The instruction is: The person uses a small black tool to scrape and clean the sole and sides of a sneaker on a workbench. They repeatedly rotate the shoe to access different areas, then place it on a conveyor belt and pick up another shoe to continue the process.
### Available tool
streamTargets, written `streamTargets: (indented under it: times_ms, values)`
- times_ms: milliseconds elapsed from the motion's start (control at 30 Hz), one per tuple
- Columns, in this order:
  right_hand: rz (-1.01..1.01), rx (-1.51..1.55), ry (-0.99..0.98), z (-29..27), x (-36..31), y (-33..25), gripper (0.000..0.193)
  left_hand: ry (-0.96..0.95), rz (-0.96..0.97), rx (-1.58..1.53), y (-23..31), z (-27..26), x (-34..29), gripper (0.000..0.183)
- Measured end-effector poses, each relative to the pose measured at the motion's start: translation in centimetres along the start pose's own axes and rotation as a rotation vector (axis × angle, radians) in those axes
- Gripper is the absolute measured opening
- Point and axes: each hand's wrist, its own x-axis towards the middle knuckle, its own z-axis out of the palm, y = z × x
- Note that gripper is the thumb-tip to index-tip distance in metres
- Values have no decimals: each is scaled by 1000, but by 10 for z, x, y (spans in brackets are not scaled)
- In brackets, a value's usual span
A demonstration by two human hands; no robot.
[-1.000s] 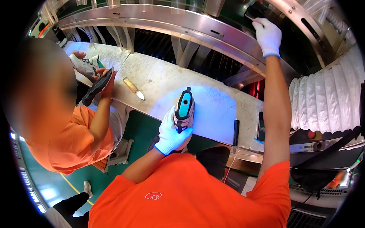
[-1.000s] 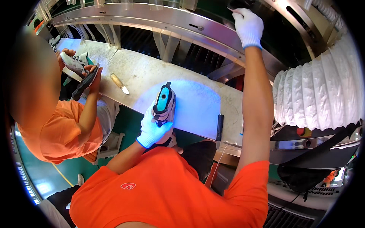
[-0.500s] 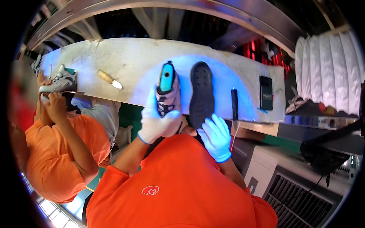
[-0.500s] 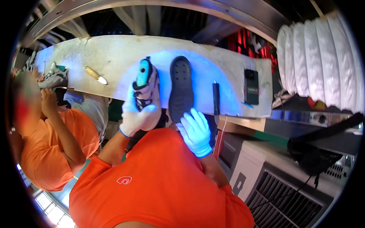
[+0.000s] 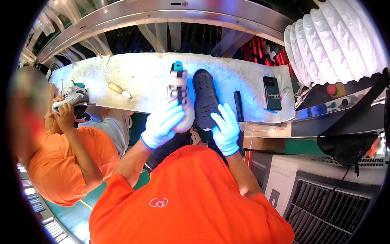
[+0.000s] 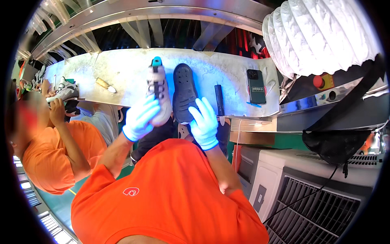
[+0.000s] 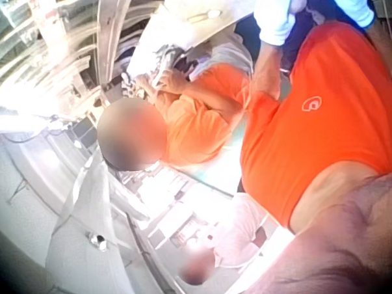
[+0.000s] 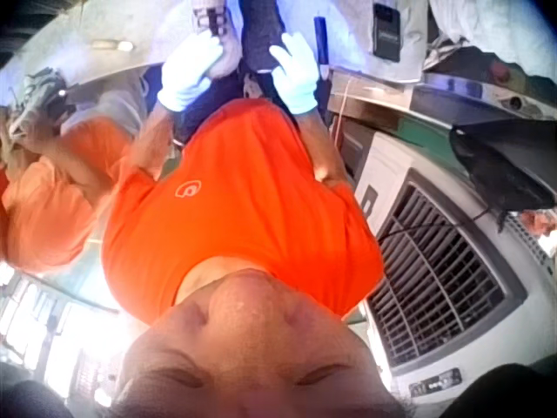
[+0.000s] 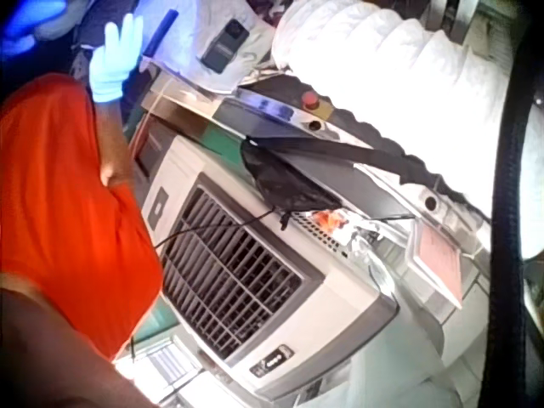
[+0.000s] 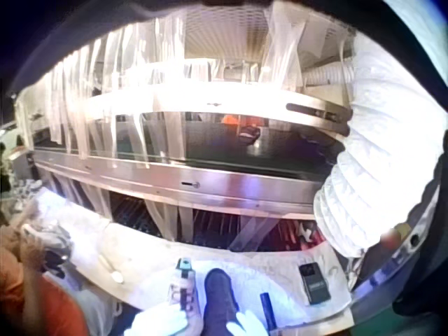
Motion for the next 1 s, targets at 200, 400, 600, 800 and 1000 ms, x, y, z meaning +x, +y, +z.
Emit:
streamTargets:
  times_ms: [200, 400, 600, 800, 1000]
  values:
    - [142, 528, 49, -108, 56, -74, 31, -139, -546, -500, 33, -56, 111, 61]
    - [481, 835, -5, -113, 62, -91, 35, 48, -531, -643, 59, -6, 94, 67]
    - [576, 983, 55, -101, 56, -84, 34, 176, -268, -580, 66, 11, 72, 37]
    - [378, 930, 12, -95, 61, -68, 23, 53, 14, -446, 68, -12, 75, 27]
    - [416, 932, -4, -92, 47, -71, 21, 107, -273, -763, 89, -10, 49, 24]
